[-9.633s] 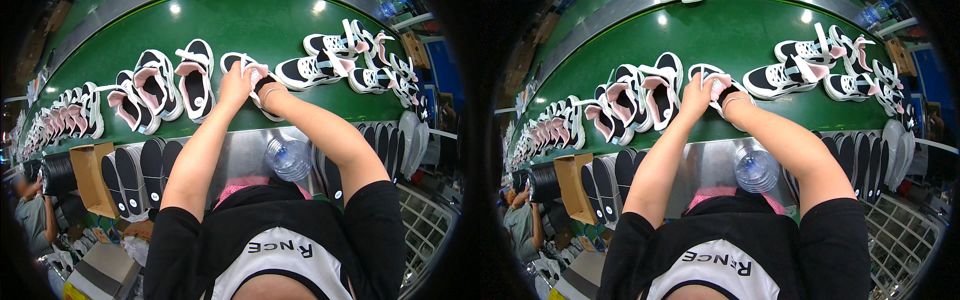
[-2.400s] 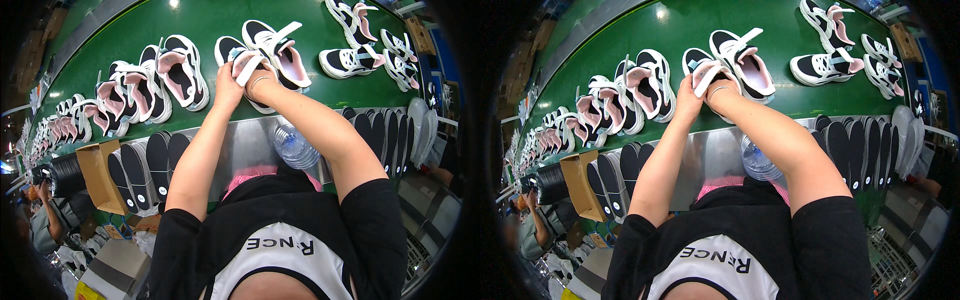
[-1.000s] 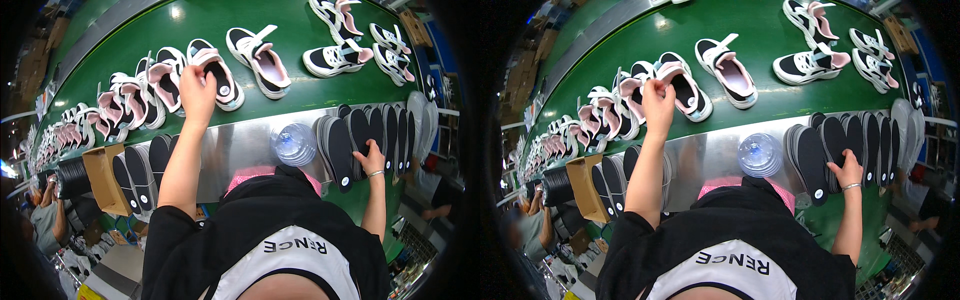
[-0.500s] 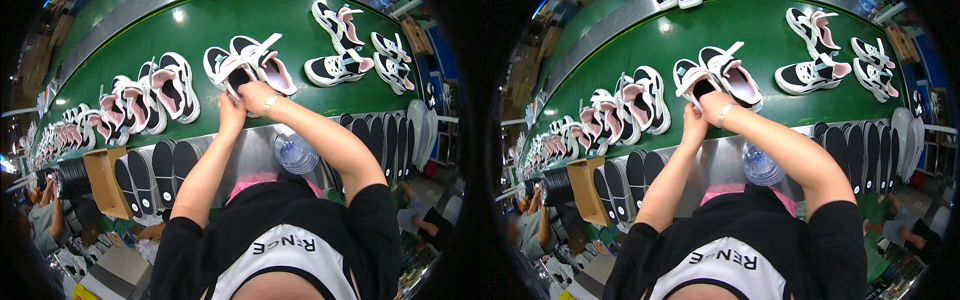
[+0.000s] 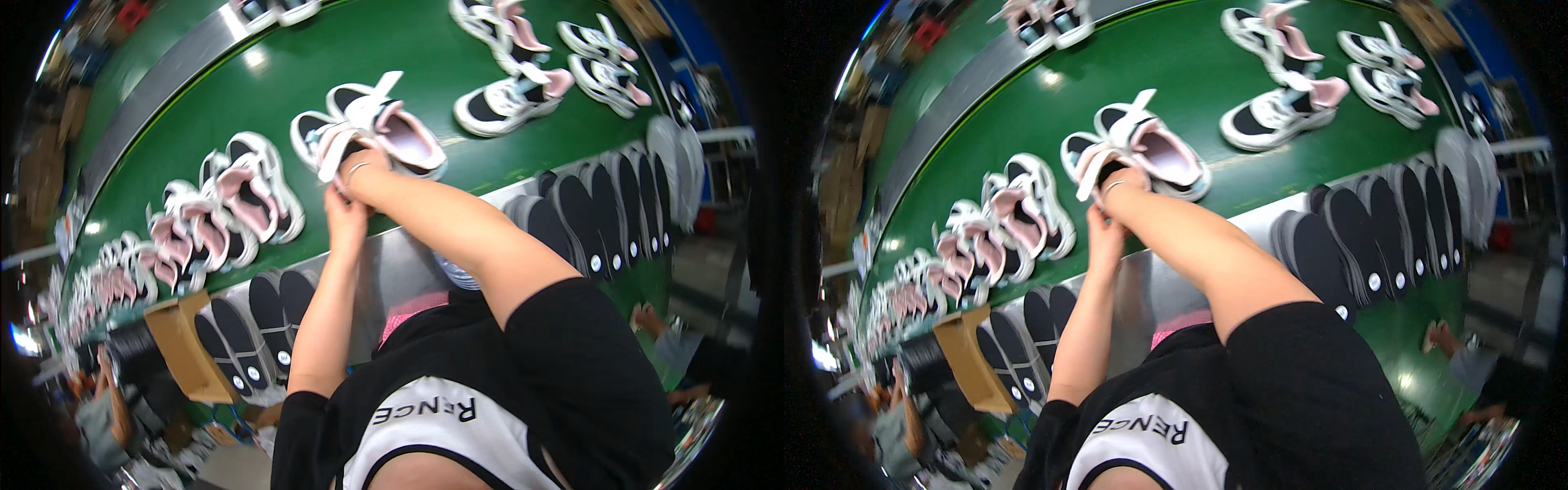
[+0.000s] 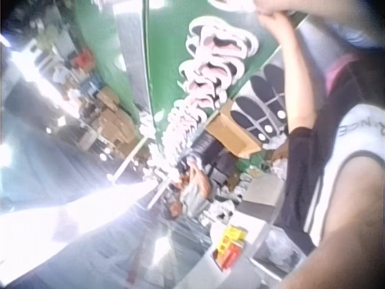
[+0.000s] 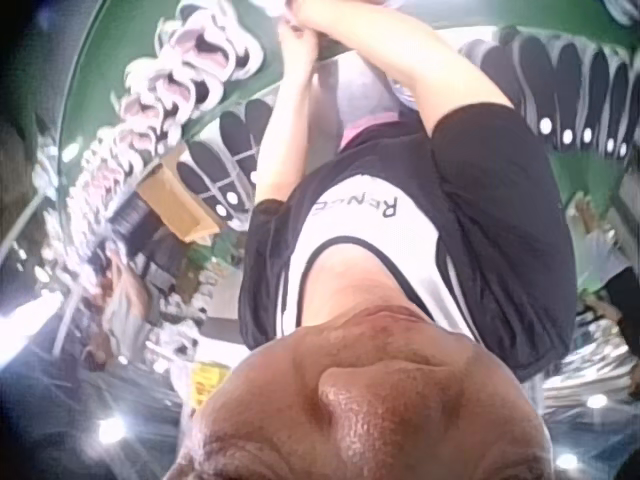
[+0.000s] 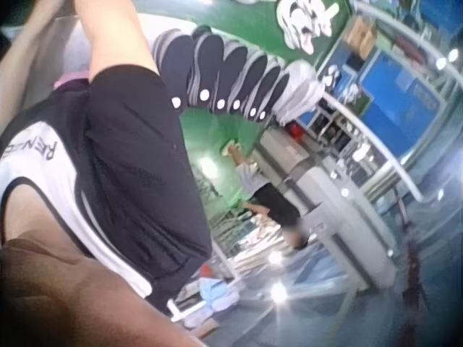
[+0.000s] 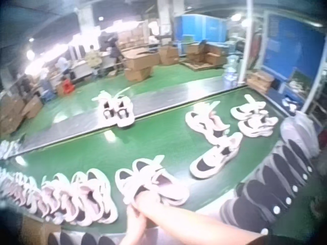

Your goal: The person picks up insoles from a stack and places them into shoes on a conveyor belt.

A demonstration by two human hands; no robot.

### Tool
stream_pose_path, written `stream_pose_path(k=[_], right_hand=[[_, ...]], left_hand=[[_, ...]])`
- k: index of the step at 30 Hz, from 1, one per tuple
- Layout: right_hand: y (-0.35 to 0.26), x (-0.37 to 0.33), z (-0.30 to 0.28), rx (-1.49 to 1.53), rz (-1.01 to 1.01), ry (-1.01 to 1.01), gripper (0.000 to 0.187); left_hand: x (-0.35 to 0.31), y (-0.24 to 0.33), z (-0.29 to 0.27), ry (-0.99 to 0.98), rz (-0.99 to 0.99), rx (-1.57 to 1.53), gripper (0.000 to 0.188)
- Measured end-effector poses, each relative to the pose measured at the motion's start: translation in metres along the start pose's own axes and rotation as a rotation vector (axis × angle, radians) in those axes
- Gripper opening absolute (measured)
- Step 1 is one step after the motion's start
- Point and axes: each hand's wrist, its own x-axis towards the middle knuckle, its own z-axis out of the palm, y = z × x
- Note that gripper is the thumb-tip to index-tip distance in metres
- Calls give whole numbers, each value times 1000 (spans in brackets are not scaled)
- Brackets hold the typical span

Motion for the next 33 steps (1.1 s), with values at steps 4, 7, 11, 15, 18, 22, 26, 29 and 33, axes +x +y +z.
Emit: stream_pose_path(k=[4,7,11,15,18,22,26,29,33], right_hand=[[15,-35,-17,330,-187,23,23],[58,-98,1,386,-563,719,13],[162,-200,24,337,-80,965,13],[225,-291,72,224,628,674,31],[229,-314,107,165,785,479,47],[237,-321,116,207,747,623,40],[239,-327,94,127,714,639,40],[227,-312,59,292,602,692,33],[209,-269,25,1010,278,489,23]], left_hand=[[7,3,-12,12,126,121,24],[13,12,-23,86,263,309,26],[-14,58,-5,327,830,782,42],[-8,74,29,84,902,611,46],[32,75,59,121,1007,817,64],[68,78,75,-138,636,519,33],[46,82,75,-19,885,622,29],[45,76,68,-137,634,451,35],[39,84,80,-72,463,561,46]])
